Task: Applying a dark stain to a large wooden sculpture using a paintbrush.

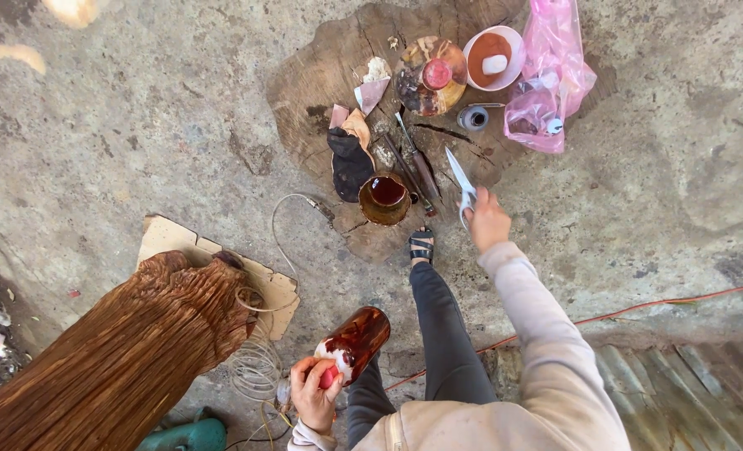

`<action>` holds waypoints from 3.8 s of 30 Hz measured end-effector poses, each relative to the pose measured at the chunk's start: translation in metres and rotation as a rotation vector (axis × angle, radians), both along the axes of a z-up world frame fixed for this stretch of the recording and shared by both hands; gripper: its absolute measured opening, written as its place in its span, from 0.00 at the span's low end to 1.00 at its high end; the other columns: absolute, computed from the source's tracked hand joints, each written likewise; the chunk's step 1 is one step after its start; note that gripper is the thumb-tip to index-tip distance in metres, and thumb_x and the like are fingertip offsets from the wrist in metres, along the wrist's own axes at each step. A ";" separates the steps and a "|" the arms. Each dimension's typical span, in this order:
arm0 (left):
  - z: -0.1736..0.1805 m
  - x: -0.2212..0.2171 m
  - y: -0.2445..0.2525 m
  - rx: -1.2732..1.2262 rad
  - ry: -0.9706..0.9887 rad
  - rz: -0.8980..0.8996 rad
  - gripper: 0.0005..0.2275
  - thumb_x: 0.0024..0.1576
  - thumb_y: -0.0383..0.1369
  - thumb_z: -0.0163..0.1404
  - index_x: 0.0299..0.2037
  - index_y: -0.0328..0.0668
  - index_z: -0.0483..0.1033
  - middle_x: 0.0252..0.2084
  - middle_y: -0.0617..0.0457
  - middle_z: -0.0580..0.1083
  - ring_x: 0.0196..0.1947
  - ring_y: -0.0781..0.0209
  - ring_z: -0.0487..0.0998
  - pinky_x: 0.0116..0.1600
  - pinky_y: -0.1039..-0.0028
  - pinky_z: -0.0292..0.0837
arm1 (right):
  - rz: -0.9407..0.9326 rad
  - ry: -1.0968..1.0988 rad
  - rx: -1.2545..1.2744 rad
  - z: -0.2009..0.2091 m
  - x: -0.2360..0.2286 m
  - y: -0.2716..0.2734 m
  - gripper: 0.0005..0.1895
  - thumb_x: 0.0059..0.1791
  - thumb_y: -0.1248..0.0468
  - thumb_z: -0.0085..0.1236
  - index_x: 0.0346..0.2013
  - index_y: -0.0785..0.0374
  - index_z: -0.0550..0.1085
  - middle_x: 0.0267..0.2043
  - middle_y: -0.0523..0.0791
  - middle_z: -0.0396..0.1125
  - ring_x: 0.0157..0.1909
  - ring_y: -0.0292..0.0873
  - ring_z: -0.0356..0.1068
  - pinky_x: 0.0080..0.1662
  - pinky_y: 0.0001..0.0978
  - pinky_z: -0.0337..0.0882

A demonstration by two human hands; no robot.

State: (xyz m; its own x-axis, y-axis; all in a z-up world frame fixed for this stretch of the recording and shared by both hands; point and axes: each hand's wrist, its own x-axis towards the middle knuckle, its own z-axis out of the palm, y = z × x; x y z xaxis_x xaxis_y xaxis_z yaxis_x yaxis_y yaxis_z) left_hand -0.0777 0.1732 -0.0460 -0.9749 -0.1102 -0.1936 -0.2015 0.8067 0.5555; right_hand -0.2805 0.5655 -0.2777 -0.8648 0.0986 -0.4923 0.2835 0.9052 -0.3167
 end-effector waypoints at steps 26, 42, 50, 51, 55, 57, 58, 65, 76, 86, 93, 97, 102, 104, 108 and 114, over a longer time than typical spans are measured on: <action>0.039 0.033 -0.018 -0.038 0.189 0.220 0.13 0.53 0.51 0.60 0.39 0.56 0.82 0.42 0.56 0.70 0.40 0.58 0.76 0.45 0.71 0.72 | -0.003 0.968 -0.015 0.070 -0.171 0.082 0.07 0.62 0.70 0.60 0.44 0.74 0.78 0.39 0.59 0.72 0.40 0.63 0.71 0.43 0.52 0.69; 0.178 0.361 -0.150 -0.294 0.592 0.790 0.13 0.57 0.46 0.59 0.40 0.47 0.79 0.44 0.49 0.70 0.40 0.50 0.75 0.44 0.65 0.73 | 1.100 0.313 -0.630 0.319 0.224 -0.464 0.07 0.52 0.56 0.59 0.36 0.55 0.76 0.33 0.43 0.74 0.36 0.45 0.74 0.43 0.39 0.70; 0.185 0.665 -0.208 -0.737 0.561 1.297 0.10 0.52 0.47 0.62 0.40 0.61 0.80 0.45 0.60 0.72 0.44 0.60 0.77 0.55 0.72 0.72 | 1.438 0.317 -1.135 0.462 0.479 -0.736 0.03 0.54 0.69 0.62 0.39 0.63 0.74 0.41 0.49 0.71 0.44 0.56 0.74 0.42 0.46 0.74; 0.189 0.695 -0.207 -0.727 0.561 1.273 0.10 0.52 0.47 0.62 0.40 0.61 0.80 0.45 0.60 0.72 0.44 0.60 0.77 0.55 0.72 0.72 | 1.414 0.323 -1.127 0.462 0.487 -0.754 0.03 0.54 0.69 0.62 0.39 0.63 0.74 0.41 0.49 0.71 0.44 0.56 0.74 0.42 0.46 0.74; 0.201 0.766 -0.209 -0.767 0.534 1.396 0.09 0.51 0.43 0.64 0.39 0.58 0.81 0.46 0.54 0.73 0.44 0.55 0.77 0.59 0.64 0.68 | 1.181 0.274 -1.122 0.481 0.459 -0.805 0.02 0.58 0.69 0.59 0.42 0.65 0.75 0.34 0.51 0.71 0.32 0.48 0.73 0.35 0.36 0.73; 0.211 0.775 -0.211 -0.684 0.575 1.411 0.10 0.50 0.38 0.65 0.40 0.53 0.83 0.47 0.52 0.74 0.44 0.54 0.78 0.53 0.67 0.74 | 1.095 0.331 -1.124 0.499 0.413 -0.817 0.03 0.58 0.71 0.58 0.40 0.65 0.74 0.30 0.48 0.71 0.26 0.44 0.72 0.32 0.33 0.71; 0.218 0.774 -0.213 -0.658 0.549 1.469 0.09 0.52 0.36 0.64 0.41 0.50 0.83 0.47 0.49 0.73 0.45 0.52 0.77 0.55 0.66 0.73 | 1.041 0.376 -1.088 0.507 0.385 -0.822 0.03 0.57 0.71 0.57 0.40 0.62 0.73 0.29 0.45 0.71 0.24 0.39 0.70 0.30 0.29 0.71; 0.232 0.751 -0.256 -0.604 0.535 1.410 0.06 0.56 0.32 0.61 0.41 0.44 0.83 0.45 0.47 0.71 0.43 0.51 0.75 0.52 0.63 0.72 | 0.960 0.920 -0.911 0.569 0.250 -0.827 0.03 0.59 0.69 0.56 0.42 0.62 0.71 0.37 0.48 0.73 0.30 0.48 0.77 0.29 0.38 0.70; 0.250 0.672 -0.319 -0.648 0.541 1.332 0.06 0.57 0.35 0.61 0.42 0.48 0.83 0.46 0.49 0.71 0.42 0.51 0.75 0.47 0.61 0.73 | 0.718 0.816 -0.852 0.589 0.082 -0.851 0.04 0.57 0.67 0.59 0.39 0.58 0.72 0.34 0.44 0.74 0.26 0.36 0.78 0.23 0.31 0.77; 0.268 0.645 -0.320 -0.686 0.552 1.407 0.08 0.59 0.36 0.59 0.44 0.43 0.83 0.46 0.45 0.70 0.45 0.49 0.74 0.50 0.61 0.74 | 0.727 0.995 -0.939 0.611 0.040 -0.909 0.04 0.57 0.69 0.54 0.38 0.61 0.71 0.34 0.44 0.72 0.21 0.37 0.76 0.16 0.29 0.74; 0.265 0.637 -0.319 -0.686 0.562 1.417 0.06 0.59 0.34 0.59 0.42 0.42 0.83 0.45 0.45 0.69 0.45 0.49 0.74 0.50 0.62 0.73 | 0.803 1.309 -0.817 0.594 0.017 -0.942 0.07 0.56 0.68 0.65 0.37 0.60 0.73 0.30 0.44 0.75 0.29 0.45 0.75 0.33 0.40 0.70; 0.255 0.651 -0.332 -0.600 0.550 1.423 0.07 0.59 0.35 0.59 0.43 0.44 0.82 0.47 0.45 0.69 0.47 0.50 0.74 0.56 0.63 0.73 | 0.742 1.255 -0.751 0.576 0.025 -0.954 0.07 0.50 0.65 0.67 0.33 0.55 0.75 0.30 0.44 0.77 0.31 0.48 0.77 0.33 0.44 0.71; 0.254 0.665 -0.380 -0.550 0.533 1.380 0.06 0.58 0.34 0.60 0.43 0.49 0.82 0.49 0.49 0.69 0.48 0.54 0.75 0.51 0.65 0.74 | 0.796 1.241 -0.856 0.569 0.075 -0.955 0.16 0.43 0.69 0.56 0.45 0.58 0.79 0.36 0.48 0.79 0.35 0.54 0.77 0.37 0.44 0.71; 0.258 0.667 -0.405 -0.507 0.571 1.317 0.06 0.59 0.36 0.58 0.43 0.47 0.82 0.47 0.49 0.68 0.46 0.54 0.73 0.52 0.66 0.73 | 0.710 0.980 -1.077 0.566 0.117 -0.952 0.16 0.51 0.64 0.69 0.49 0.57 0.72 0.37 0.44 0.69 0.36 0.42 0.68 0.36 0.35 0.68; 0.259 0.660 -0.461 -0.388 0.617 1.069 0.05 0.59 0.30 0.58 0.43 0.40 0.82 0.47 0.45 0.67 0.47 0.50 0.72 0.53 0.64 0.73 | 0.652 0.864 -0.898 0.485 0.208 -0.883 0.11 0.48 0.68 0.52 0.44 0.57 0.74 0.37 0.46 0.74 0.37 0.47 0.75 0.42 0.42 0.71; 0.237 0.609 -0.519 -0.207 0.527 0.656 0.07 0.57 0.32 0.60 0.43 0.41 0.81 0.48 0.47 0.66 0.48 0.51 0.72 0.54 0.64 0.73 | 0.554 0.399 -0.643 0.218 0.363 -0.645 0.19 0.52 0.62 0.56 0.58 0.57 0.73 0.55 0.48 0.73 0.53 0.52 0.73 0.56 0.42 0.69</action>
